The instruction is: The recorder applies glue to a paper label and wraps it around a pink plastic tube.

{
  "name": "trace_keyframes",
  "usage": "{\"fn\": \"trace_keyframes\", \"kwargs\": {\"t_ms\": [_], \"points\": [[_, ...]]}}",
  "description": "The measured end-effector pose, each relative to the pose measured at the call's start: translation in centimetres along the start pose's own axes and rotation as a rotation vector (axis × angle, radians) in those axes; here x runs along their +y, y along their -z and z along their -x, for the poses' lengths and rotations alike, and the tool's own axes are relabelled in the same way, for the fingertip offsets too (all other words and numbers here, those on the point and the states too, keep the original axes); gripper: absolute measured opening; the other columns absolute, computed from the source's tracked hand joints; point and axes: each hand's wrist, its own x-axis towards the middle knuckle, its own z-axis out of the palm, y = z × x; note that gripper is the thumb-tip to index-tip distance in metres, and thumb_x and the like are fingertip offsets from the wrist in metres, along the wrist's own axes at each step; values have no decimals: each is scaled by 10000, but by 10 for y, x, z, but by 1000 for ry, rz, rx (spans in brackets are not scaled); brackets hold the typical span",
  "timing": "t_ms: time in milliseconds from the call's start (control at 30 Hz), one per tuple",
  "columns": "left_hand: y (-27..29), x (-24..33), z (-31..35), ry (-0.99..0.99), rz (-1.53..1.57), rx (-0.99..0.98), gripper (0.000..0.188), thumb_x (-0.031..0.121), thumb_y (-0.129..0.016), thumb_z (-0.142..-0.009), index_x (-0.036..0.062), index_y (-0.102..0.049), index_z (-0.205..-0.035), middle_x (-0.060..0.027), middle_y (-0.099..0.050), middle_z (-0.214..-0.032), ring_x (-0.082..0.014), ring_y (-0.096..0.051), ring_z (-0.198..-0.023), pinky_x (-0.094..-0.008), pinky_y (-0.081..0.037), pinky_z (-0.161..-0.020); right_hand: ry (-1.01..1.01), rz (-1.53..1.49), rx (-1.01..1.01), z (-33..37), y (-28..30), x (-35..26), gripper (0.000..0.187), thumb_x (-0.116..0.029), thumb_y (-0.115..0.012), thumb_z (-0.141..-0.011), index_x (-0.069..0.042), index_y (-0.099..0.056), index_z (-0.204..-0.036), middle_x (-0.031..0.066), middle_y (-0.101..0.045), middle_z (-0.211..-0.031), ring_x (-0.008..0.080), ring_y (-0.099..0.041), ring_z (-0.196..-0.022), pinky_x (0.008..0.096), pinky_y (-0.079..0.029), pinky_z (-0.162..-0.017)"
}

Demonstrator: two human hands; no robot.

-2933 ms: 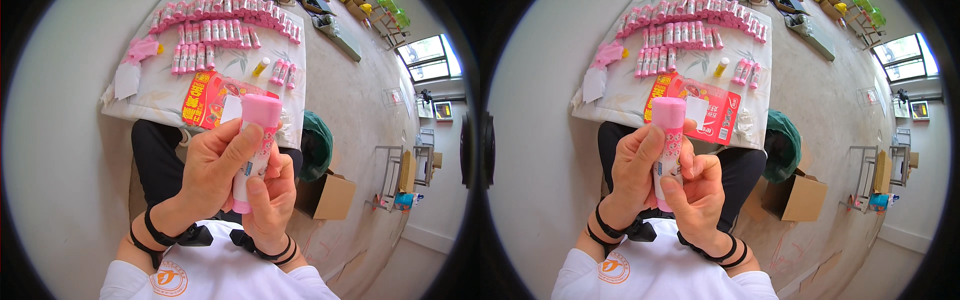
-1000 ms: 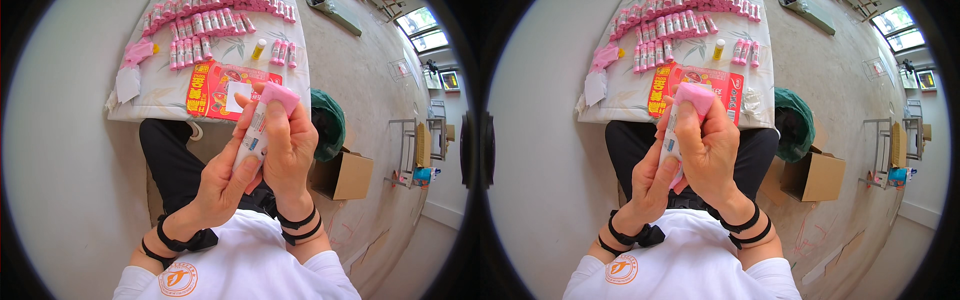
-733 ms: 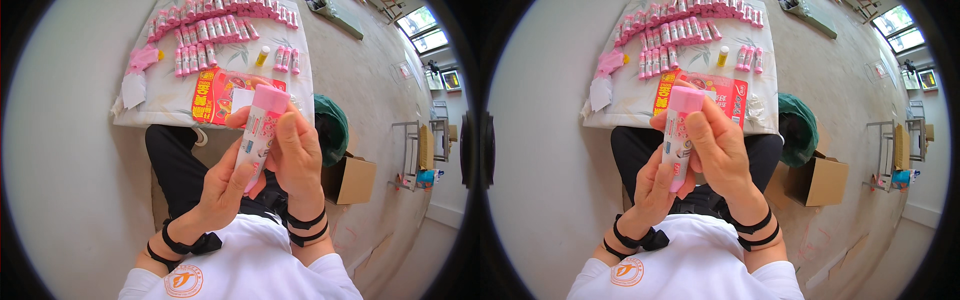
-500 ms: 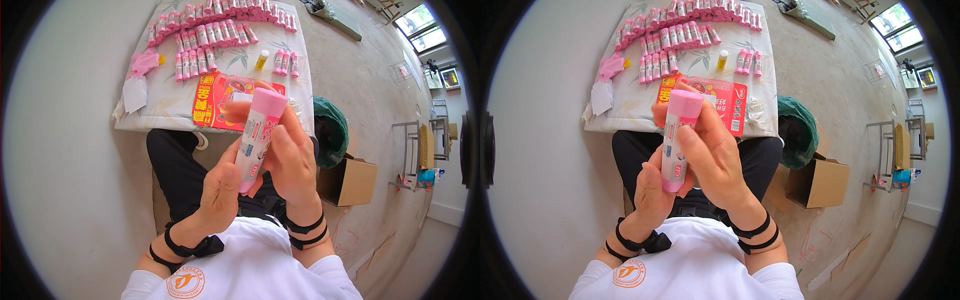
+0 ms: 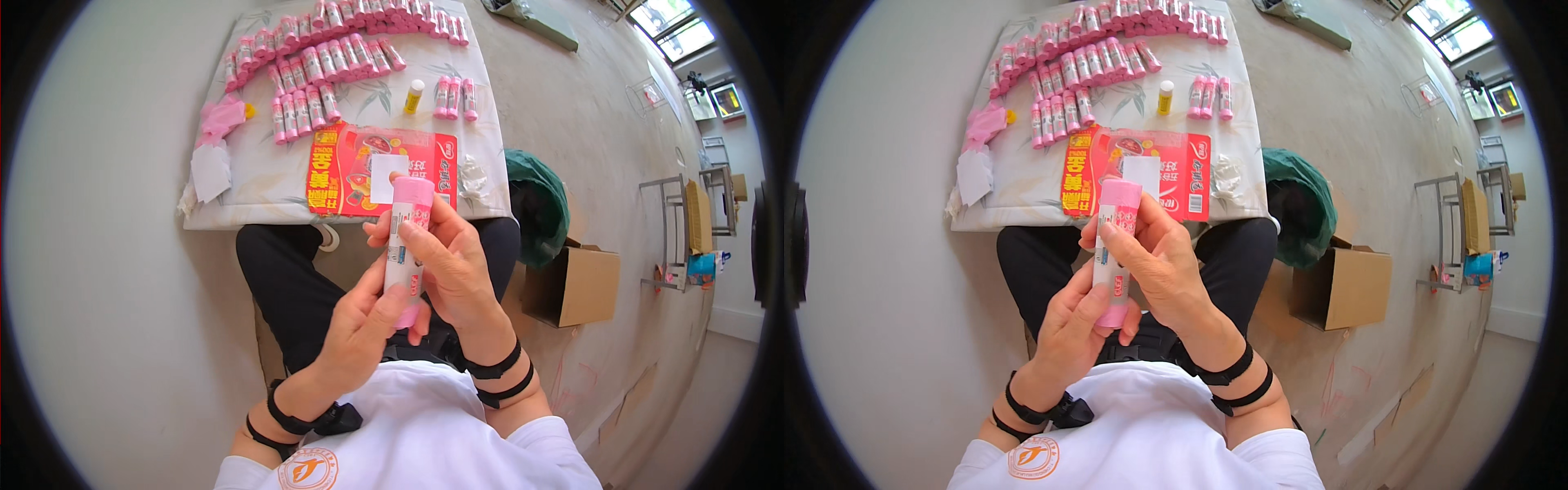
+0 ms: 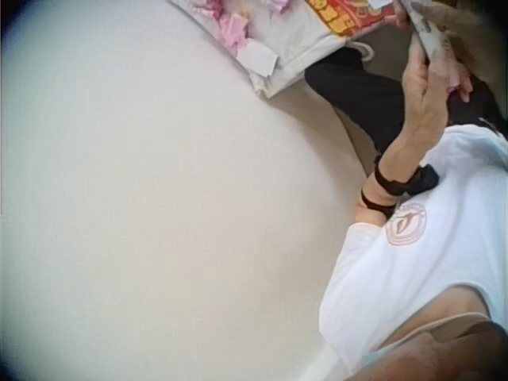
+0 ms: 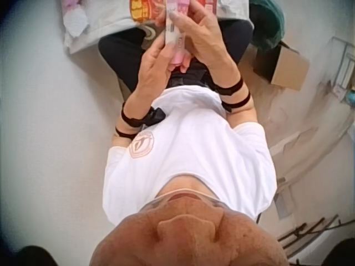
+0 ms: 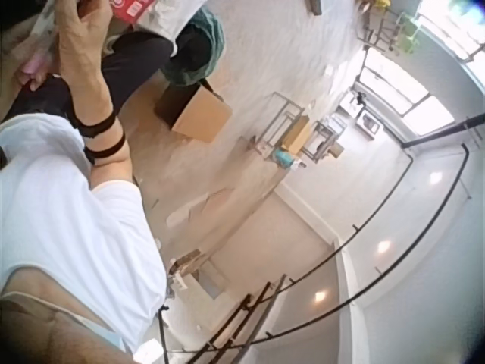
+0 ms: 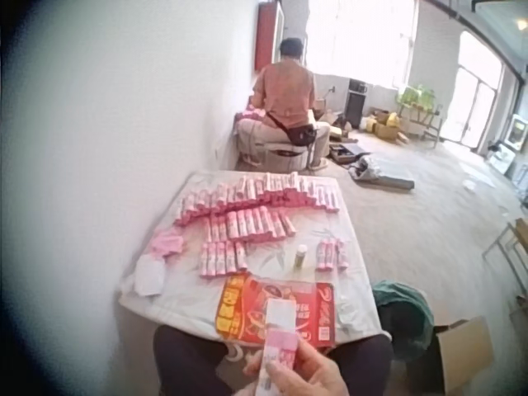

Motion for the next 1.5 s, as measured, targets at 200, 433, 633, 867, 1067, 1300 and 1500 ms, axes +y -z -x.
{"fn": "trace_keyframes", "kwargs": {"t_ms": [200, 433, 633, 867, 1067, 1300, 1500], "points": [[20, 15, 9, 156, -64, 102, 388, 112, -504, -951, -43, -412, -1295, -124, -568, -1049, -121, -588, -700, -242, -501, -598, -16, -174, 84, 26, 20, 13, 558, -26, -720, -801, -14, -385, -1247, 157, -625, -1060, 199, -618, -999, 329, -517, -851], [28, 11, 9, 89, -111, 150, 318, -28, -574, -835, -39, -504, -1146, -212, -573, -1133, -135, -605, -623, -242, -528, -531, 178, 174, -5, 55, 34, 11, 666, 32, -740, -757, -6, -371, -1310, 163, -582, -1157, 182, -589, -1068, 314, -483, -923], [27, 11, 5, 108, -108, 250, 308, -14, -555, -825, -39, -522, -1130, -223, -594, -1095, -140, -597, -559, -225, -515, -464, 173, 149, -21, 61, 39, 9, 551, 80, -654, -799, 35, -400, -1285, 175, -564, -1204, 189, -572, -1111, 316, -466, -948], [24, 12, 9, -13, -163, 137, 415, -82, -628, -770, -45, -507, -1165, -237, -542, -1174, -178, -630, -757, -242, -544, -518, 77, -80, 11, 63, 42, 17, 427, 85, -625, -819, 37, -442, -1202, 203, -564, -1209, 211, -567, -1124, 336, -467, -958], [14, 16, 7, -98, -268, 62, 489, -135, -669, -741, -52, -498, -1192, -230, -501, -1219, -208, -590, -991, -257, -577, -633, -5, -193, 82, 66, 48, 18, 394, 65, -631, -813, -3, -474, -1168, 248, -568, -1197, 250, -585, -1108, 370, -480, -953], [13, 18, 11, -94, -343, 83, 429, -122, -664, -770, -59, -513, -1166, -212, -505, -1211, -182, -616, -919, -249, -574, -671, -63, -252, 102, 66, 46, 23, 378, 16, -660, -804, -3, -486, -1140, 257, -566, -1192, 256, -597, -1091, 378, -489, -939], [14, 16, 13, -82, -306, 94, 418, -108, -665, -781, -51, -505, -1163, -204, -508, -1212, -162, -616, -890, -248, -555, -676, -14, -176, 96, 67, 43, 23, 367, 30, -650, -807, 3, -480, -1130, 259, -564, -1182, 259, -592, -1090, 384, -487, -945]]}}
